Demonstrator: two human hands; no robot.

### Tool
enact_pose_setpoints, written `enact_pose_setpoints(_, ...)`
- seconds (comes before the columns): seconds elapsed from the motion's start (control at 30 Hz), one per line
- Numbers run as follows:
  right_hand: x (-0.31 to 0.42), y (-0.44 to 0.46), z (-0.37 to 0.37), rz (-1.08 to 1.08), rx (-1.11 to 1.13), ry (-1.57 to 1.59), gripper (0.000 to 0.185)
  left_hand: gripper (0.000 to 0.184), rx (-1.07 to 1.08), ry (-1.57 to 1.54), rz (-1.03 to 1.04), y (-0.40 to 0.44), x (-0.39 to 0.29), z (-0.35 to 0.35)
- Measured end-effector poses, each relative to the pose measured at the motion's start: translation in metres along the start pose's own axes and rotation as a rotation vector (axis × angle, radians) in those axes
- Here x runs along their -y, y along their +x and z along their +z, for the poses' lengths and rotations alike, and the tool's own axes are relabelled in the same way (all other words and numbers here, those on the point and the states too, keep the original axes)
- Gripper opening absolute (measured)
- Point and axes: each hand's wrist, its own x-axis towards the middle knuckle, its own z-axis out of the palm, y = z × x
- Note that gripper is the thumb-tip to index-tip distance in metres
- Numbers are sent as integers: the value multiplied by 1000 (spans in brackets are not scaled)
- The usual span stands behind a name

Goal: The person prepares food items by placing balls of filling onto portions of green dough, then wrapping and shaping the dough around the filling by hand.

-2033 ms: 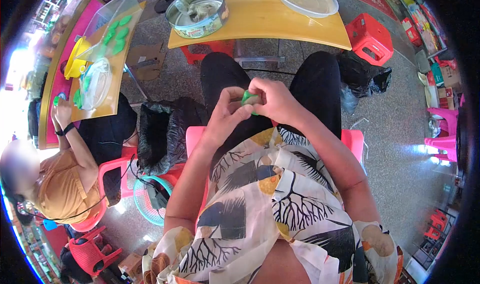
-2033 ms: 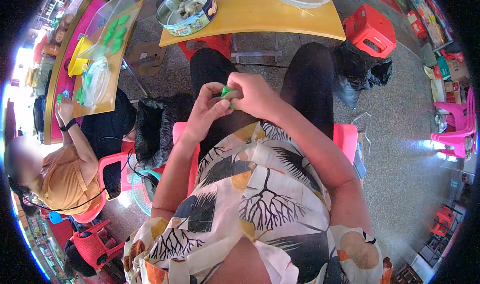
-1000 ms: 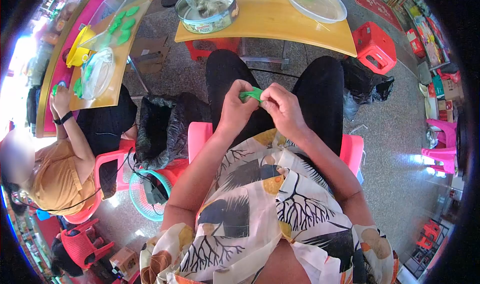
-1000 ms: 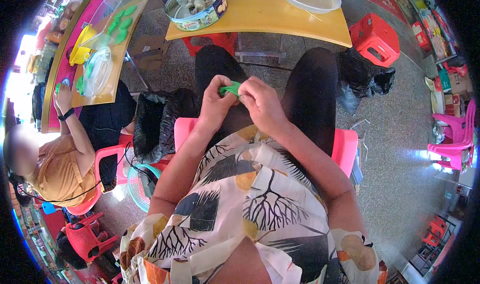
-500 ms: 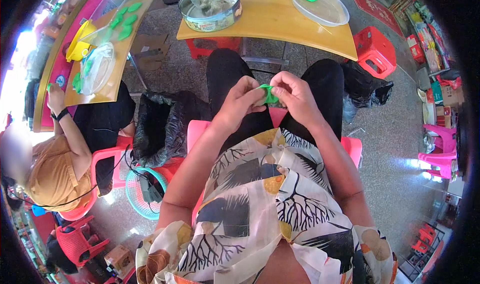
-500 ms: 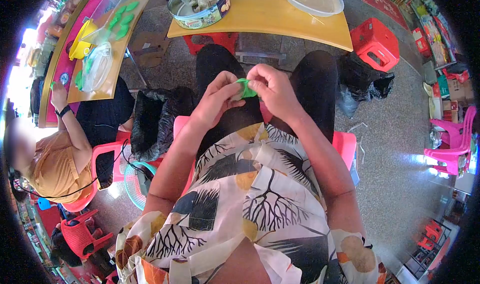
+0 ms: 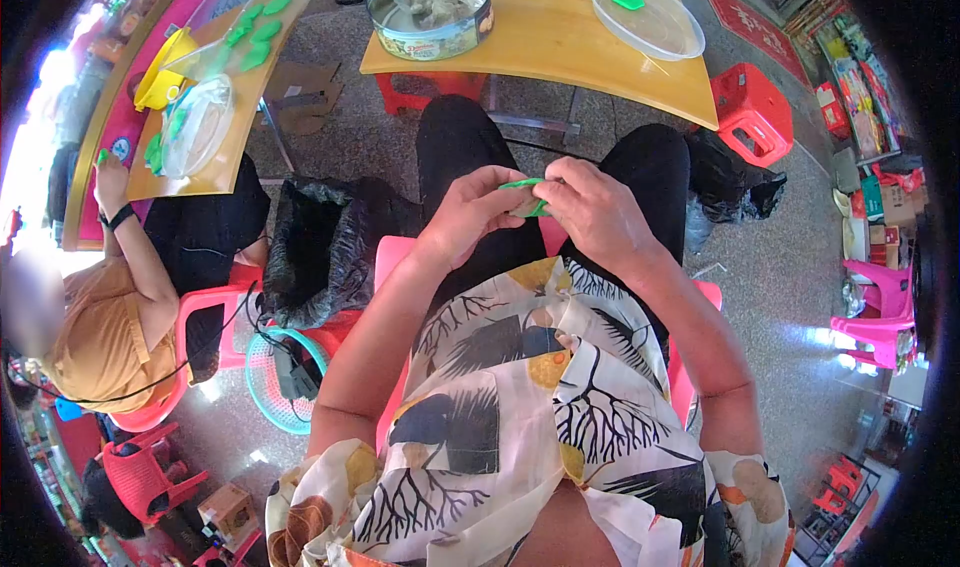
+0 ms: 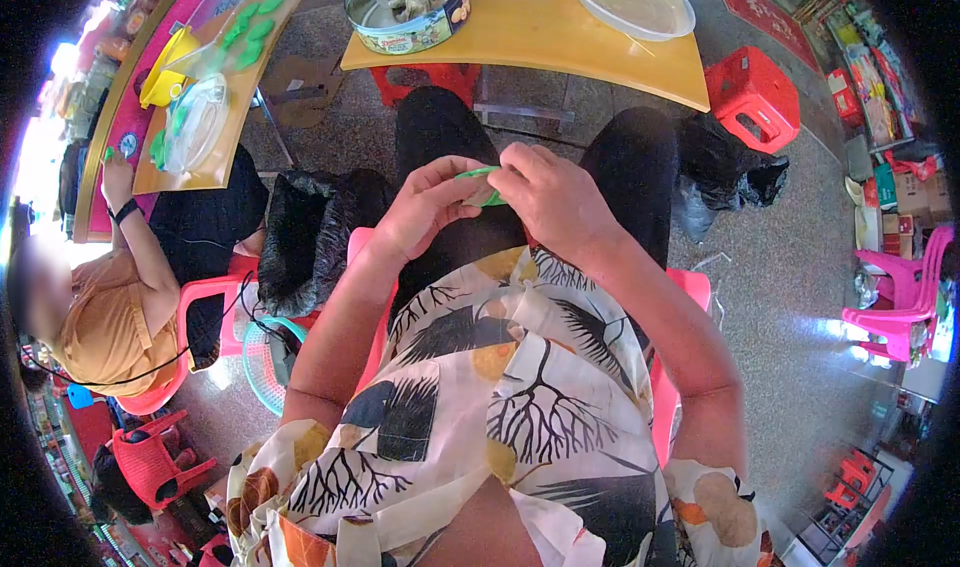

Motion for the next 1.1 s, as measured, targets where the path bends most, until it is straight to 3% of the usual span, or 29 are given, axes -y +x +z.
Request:
enact_pose_setpoints(0.17,-6,2,-7,-26,190,1,8,20,24,93,45,5,11,3)
enact_pose_setpoints(0.4,5,-8,5,-204,77,133,11,15,116,102,111,12,23,1)
enact_pose_setpoints(0.7,-6,-14,-1,150,140,296,11,11,73,23,138,-7,8,14)
enact_pose_setpoints(0.8,0,-13,0,105,63,271,10,10,133,32,136,-7,11,7)
enact_pose_setpoints(0.9,10,-10,-1,-151,-32,155,7,8,170,-60,96,-7,17,1)
enact_pose_setpoints(0.97,12,-11,0,-91,35,167,6,6,198,-84,75,-10,13,0)
enact_pose_setpoints(1.03,6,-12,-2,17,159,209,6,8,109,-6,158,-12,17,2)
enact_pose_setpoints(1.1,-1,-11,-2,99,123,312,6,11,85,68,289,-16,17,6)
